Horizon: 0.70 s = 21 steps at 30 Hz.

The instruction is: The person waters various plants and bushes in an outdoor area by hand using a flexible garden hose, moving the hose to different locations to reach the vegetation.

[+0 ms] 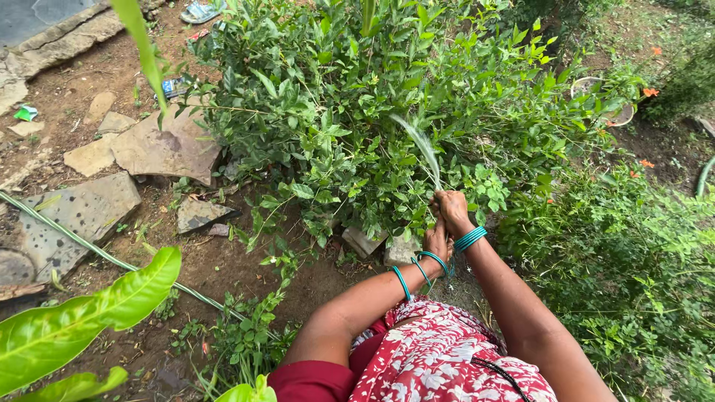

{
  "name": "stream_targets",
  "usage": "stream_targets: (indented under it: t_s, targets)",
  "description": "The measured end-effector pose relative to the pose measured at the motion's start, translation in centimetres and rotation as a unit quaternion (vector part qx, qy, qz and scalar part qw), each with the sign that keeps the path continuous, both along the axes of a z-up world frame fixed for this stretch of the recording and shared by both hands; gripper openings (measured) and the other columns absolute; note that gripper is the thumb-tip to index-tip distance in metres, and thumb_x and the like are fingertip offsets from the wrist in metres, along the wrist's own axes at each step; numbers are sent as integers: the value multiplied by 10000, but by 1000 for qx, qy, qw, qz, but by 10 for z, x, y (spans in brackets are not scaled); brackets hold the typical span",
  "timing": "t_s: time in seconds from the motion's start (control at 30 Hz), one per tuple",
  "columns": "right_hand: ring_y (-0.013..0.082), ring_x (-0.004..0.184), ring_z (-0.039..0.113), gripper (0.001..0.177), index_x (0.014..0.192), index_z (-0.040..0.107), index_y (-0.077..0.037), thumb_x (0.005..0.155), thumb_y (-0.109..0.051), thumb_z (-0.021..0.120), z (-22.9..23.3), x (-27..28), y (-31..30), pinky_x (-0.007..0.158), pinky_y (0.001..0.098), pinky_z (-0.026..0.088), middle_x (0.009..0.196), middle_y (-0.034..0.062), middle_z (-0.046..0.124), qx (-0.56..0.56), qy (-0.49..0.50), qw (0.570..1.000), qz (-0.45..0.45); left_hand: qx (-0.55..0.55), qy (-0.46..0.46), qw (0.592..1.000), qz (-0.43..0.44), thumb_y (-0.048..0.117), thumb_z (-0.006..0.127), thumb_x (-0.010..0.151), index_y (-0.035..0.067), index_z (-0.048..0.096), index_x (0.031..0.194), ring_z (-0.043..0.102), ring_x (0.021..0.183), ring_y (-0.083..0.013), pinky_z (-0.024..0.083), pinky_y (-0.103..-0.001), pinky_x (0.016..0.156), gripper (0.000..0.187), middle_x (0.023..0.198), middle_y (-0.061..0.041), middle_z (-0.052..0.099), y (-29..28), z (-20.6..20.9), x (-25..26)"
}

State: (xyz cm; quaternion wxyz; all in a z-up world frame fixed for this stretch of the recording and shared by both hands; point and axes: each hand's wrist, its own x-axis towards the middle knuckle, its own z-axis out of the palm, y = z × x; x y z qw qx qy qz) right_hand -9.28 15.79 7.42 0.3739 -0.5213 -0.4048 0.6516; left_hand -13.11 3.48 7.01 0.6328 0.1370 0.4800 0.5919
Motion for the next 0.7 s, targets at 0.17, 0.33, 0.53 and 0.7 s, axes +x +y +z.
stream_targets:
  t_s: [0.17, 0.33, 0.53, 0.7]
  targets:
    - [85, 487, 484, 323, 808, 662, -9, 1023, -237, 584, 40, -11, -2, 431, 249, 368, 617, 9, 582, 111, -135, 985, 0, 54, 45, 997, 6, 738, 448, 1011, 154, 400, 657, 398, 452, -62, 294, -275, 409, 684, 557, 53, 386, 14, 17, -15]
    - [79, 484, 487, 296, 821, 672, -41, 1023, -241, 589, 86, -25, 4, 426, 240, 386, 613, -9, 581, 152, -109, 982, -38, 66, 99, 993, -10, 706, 418, 1004, 129, 455, 664, 409, 441, -67, 306, -271, 399, 670, 539, 40, 416, 30, 47, -28]
    - [66, 498, 499, 279, 828, 658, -56, 1023, -246, 598, 117, -30, 11, 429, 221, 392, 640, -13, 597, 178, -84, 978, -64, 129, 89, 987, -18, 677, 434, 1002, 125, 563, 779, 417, 477, -50, 321, -265, 427, 609, 577, 56, 440, 42, 70, -35]
    - [71, 500, 487, 268, 827, 638, -52, 1027, -222, 582, 99, -22, 10, 434, 222, 386, 639, -13, 585, 150, -82, 984, -40, 95, 136, 985, -35, 684, 379, 1017, 105, 525, 721, 438, 428, -69, 336, -276, 391, 666, 532, 28, 463, 37, 58, -29]
